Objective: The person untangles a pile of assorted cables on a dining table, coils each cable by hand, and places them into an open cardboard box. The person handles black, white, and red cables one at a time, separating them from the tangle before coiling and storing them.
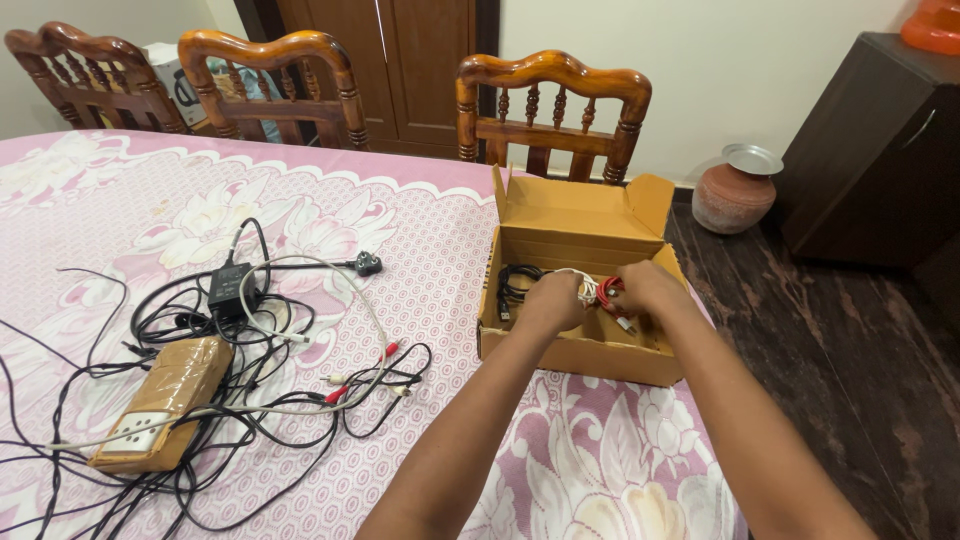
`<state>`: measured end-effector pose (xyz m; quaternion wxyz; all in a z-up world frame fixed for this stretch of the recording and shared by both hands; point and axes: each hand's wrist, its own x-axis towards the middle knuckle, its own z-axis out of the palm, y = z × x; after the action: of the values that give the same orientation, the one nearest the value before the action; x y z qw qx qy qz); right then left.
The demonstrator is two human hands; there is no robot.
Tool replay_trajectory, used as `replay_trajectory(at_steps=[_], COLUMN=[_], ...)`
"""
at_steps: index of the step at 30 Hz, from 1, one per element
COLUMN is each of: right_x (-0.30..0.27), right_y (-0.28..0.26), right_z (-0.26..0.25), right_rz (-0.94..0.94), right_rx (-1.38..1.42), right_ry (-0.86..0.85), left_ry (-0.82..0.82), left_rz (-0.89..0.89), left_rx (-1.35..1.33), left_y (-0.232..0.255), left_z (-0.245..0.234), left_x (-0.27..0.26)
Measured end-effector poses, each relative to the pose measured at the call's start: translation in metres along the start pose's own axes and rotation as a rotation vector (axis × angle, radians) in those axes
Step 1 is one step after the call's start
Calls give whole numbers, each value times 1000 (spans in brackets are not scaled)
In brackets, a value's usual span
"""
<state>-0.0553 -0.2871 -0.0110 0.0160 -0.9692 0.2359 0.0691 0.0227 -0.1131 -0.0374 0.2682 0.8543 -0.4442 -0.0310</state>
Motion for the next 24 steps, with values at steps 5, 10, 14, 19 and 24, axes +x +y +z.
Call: replay_trajectory(at_steps=[5,10,14,19,24], right_x=[0,2,3,-21,-63], right_y=[-8,-5,-10,-58,-126], right_z=[7,8,1,-33,-66], right_rz=[23,12,-118,-215,-370], right_rx=[-21,-7,-58,17,79], right_ry=[-31,-14,134,298,428], left_ry=[152,335,348,411,458], left_rz=[43,50,-34,-85,-138], left_rx=[-65,-77,-104,-78,-47], left_y=[-2,-18,-35,-68,-104], left_z=[-32,-69,-102,-128,-151], left_x=[-13,-31,-58,-88,-127])
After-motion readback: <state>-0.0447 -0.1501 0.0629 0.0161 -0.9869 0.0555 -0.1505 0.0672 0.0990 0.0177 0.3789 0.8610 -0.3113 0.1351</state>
